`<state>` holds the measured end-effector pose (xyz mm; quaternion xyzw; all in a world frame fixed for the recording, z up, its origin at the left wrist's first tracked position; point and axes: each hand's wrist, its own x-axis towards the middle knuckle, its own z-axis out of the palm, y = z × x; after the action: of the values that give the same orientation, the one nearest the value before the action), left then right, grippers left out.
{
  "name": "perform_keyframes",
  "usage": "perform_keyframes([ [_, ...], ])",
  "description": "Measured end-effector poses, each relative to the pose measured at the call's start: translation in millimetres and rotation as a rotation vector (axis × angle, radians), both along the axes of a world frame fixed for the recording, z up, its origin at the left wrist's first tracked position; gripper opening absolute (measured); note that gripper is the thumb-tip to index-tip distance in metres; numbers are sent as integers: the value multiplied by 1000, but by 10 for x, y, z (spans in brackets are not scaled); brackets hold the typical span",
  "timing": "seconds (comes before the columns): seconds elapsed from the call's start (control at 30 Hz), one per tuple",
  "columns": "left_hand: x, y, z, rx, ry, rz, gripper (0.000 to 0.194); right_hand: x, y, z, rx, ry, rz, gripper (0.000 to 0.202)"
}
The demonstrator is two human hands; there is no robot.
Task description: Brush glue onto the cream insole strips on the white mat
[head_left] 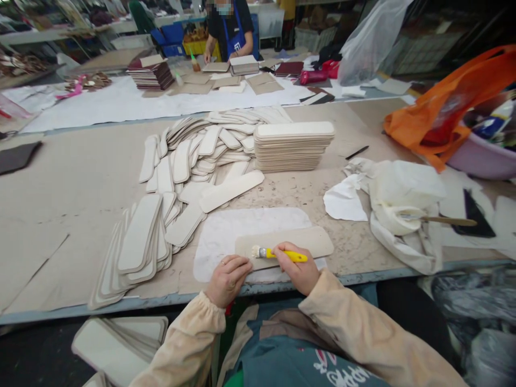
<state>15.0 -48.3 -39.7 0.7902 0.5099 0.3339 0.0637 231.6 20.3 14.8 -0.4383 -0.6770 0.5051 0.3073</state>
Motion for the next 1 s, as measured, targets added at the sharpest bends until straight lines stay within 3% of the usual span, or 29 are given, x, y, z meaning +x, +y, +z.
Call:
perform_keyframes([
  [0.33,-29,20,-14,44,16,-21,22,762,196,22,-3,-128,-225,27],
  [0.6,-34,21,-31,50,19,-21,21,1294,300,83,105,-295,-363,29],
  [0.7,-27,18,-30,46,22,-20,20,1207,200,167,157,-286,-348,26],
  [0.8,-12,13,-29,39,6,-7,19,878,22,220,117,-144,-232,23],
  [1.0,4,2,-19,3,6,-2,18,163,-183,94,-3,5,39,23],
])
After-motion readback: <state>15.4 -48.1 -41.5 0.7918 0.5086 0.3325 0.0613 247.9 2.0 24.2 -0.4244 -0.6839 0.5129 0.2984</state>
